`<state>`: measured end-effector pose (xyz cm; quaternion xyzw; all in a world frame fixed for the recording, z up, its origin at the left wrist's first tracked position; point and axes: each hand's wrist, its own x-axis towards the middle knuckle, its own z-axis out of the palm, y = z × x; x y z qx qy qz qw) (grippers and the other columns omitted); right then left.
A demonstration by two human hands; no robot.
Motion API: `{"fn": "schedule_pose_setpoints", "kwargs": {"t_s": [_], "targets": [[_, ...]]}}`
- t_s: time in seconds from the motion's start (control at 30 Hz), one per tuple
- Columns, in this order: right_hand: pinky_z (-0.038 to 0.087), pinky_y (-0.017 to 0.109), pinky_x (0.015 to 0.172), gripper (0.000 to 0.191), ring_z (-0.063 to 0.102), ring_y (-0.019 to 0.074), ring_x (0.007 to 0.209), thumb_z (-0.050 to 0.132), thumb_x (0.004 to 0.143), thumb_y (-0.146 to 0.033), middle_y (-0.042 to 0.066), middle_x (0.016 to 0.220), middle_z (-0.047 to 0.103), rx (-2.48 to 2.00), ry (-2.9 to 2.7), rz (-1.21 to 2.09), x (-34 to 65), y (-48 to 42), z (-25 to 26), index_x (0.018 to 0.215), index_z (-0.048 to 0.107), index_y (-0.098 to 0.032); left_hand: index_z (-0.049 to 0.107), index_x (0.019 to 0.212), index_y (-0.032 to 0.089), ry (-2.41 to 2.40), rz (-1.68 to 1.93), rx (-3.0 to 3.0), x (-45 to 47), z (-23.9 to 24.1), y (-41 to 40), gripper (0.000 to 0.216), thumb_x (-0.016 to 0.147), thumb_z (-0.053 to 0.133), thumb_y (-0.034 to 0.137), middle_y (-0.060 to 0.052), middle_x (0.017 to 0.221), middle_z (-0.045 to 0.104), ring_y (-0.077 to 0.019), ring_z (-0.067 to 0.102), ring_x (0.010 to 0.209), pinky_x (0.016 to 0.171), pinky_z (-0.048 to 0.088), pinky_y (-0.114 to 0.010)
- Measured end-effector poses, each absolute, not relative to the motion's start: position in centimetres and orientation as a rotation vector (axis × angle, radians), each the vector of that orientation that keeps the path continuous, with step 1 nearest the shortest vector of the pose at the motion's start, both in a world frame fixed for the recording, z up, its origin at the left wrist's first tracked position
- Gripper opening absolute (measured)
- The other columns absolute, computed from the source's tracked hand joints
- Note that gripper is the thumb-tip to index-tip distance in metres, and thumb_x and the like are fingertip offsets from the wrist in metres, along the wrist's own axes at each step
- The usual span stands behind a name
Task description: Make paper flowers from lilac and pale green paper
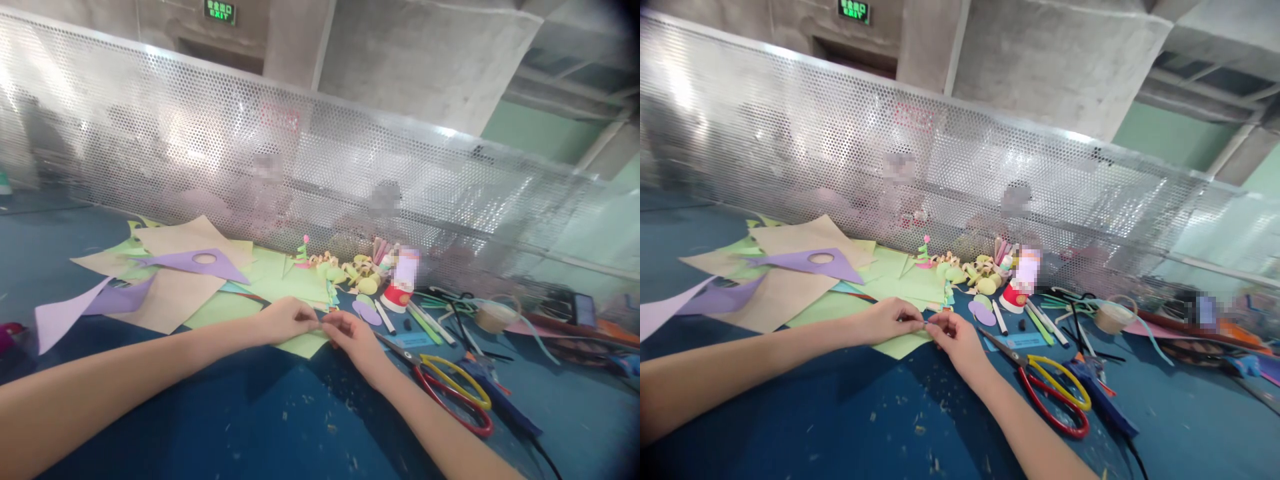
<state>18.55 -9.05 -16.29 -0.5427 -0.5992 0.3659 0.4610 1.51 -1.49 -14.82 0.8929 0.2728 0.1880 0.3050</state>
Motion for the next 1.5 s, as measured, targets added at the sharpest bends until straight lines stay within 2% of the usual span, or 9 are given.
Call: {"fn": "schedule_pose_setpoints", "kwargs": {"t_s": [0.07, 0.23, 0.33, 0.5, 0.8, 1.0, 1.17, 1.5], "targets": [[0.037, 0.023, 0.053, 0.028, 0.045, 0.0098, 0.053, 0.062, 0.069, -0.042, -0.004, 0.062, 0.052, -1.341, -1.48, 0.897, 18.54, -9.02, -16.35, 0.081, 0.056, -0.017, 0.066, 0.082, 0.019, 0.734, 0.504, 2.361, 1.52, -14.93, -1.47, 0.033, 0.078, 0.045, 0.043, 0.002, 0.064, 0.06, -0.0116, 0.05, 0.057, 0.052, 0.034, -0.02], [0.036, 0.023, 0.052, 0.025, 0.044, 0.0098, 0.052, 0.058, 0.072, -0.042, -0.004, 0.058, 0.048, -1.336, -1.456, 0.868, 18.71, -8.87, -16.63, 0.074, 0.056, -0.017, 0.059, 0.09, 0.019, 0.722, 0.591, 2.261, 1.48, -15.03, -1.19, 0.031, 0.067, 0.059, 0.041, 0.0, 0.072, 0.061, -0.0133, 0.055, 0.065, 0.057, 0.04, -0.02], [0.037, 0.024, 0.053, 0.025, 0.045, 0.0102, 0.053, 0.055, 0.075, -0.042, -0.003, 0.062, 0.051, -1.3, -1.45, 0.885, 18.78, -8.81, -16.68, 0.075, 0.057, -0.018, 0.058, 0.084, 0.018, 0.673, 0.602, 2.234, 1.48, -14.98, -1.04, 0.022, 0.072, 0.054, 0.036, -0.001, 0.075, 0.062, -0.0132, 0.056, 0.068, 0.06, 0.041, -0.021], [0.041, 0.024, 0.055, 0.025, 0.047, 0.011, 0.056, 0.056, 0.074, -0.041, -0.002, 0.069, 0.054, -1.286, -1.406, 0.907, 18.63, -8.94, -16.51, 0.084, 0.058, -0.019, 0.06, 0.084, 0.018, 0.691, 0.613, 2.24, 1.52, -14.88, -1.27, 0.021, 0.073, 0.052, 0.035, 0.0, 0.073, 0.063, -0.013, 0.056, 0.066, 0.059, 0.041, -0.021], [0.04, 0.023, 0.054, 0.021, 0.047, 0.0111, 0.057, 0.058, 0.072, -0.039, -0.003, 0.062, 0.052, -1.289, -1.42, 0.927, 18.6, -9.03, -16.45, 0.075, 0.057, -0.018, 0.064, 0.084, 0.019, 0.746, 0.614, 2.28, 1.57, -14.79, -1.61, 0.024, 0.074, 0.05, 0.036, -0.001, 0.074, 0.066, -0.0139, 0.057, 0.065, 0.058, 0.04, -0.022], [0.041, 0.024, 0.053, 0.025, 0.047, 0.0112, 0.057, 0.053, 0.076, -0.042, -0.002, 0.066, 0.054, -1.301, -1.411, 0.925, 18.64, -9.04, -16.39, 0.078, 0.059, -0.018, 0.065, 0.083, 0.019, 0.743, 0.634, 2.278, 1.56, -14.69, -1.53, 0.023, 0.073, 0.051, 0.034, -0.001, 0.074, 0.066, -0.0141, 0.058, 0.065, 0.058, 0.042, -0.022], [0.039, 0.023, 0.053, 0.026, 0.045, 0.0104, 0.055, 0.058, 0.072, -0.041, -0.002, 0.063, 0.054, -1.336, -1.434, 0.934, 18.57, -9.06, -16.31, 0.078, 0.06, -0.016, 0.064, 0.082, 0.019, 0.713, 0.664, 2.248, 1.62, -14.72, -1.66, 0.02, 0.071, 0.053, 0.031, -0.001, 0.076, 0.067, -0.0144, 0.06, 0.069, 0.062, 0.044, -0.021], [0.041, 0.023, 0.052, 0.027, 0.047, 0.011, 0.057, 0.057, 0.072, -0.043, -0.001, 0.065, 0.054, -1.333, -1.482, 0.917, 18.58, -9.06, -16.43, 0.078, 0.06, -0.016, 0.066, 0.083, 0.018, 0.708, 0.584, 2.237, 1.5, -15.34, -0.78, 0.025, 0.072, 0.053, 0.036, -0.002, 0.077, 0.068, -0.0153, 0.059, 0.07, 0.062, 0.042, -0.022]]}}
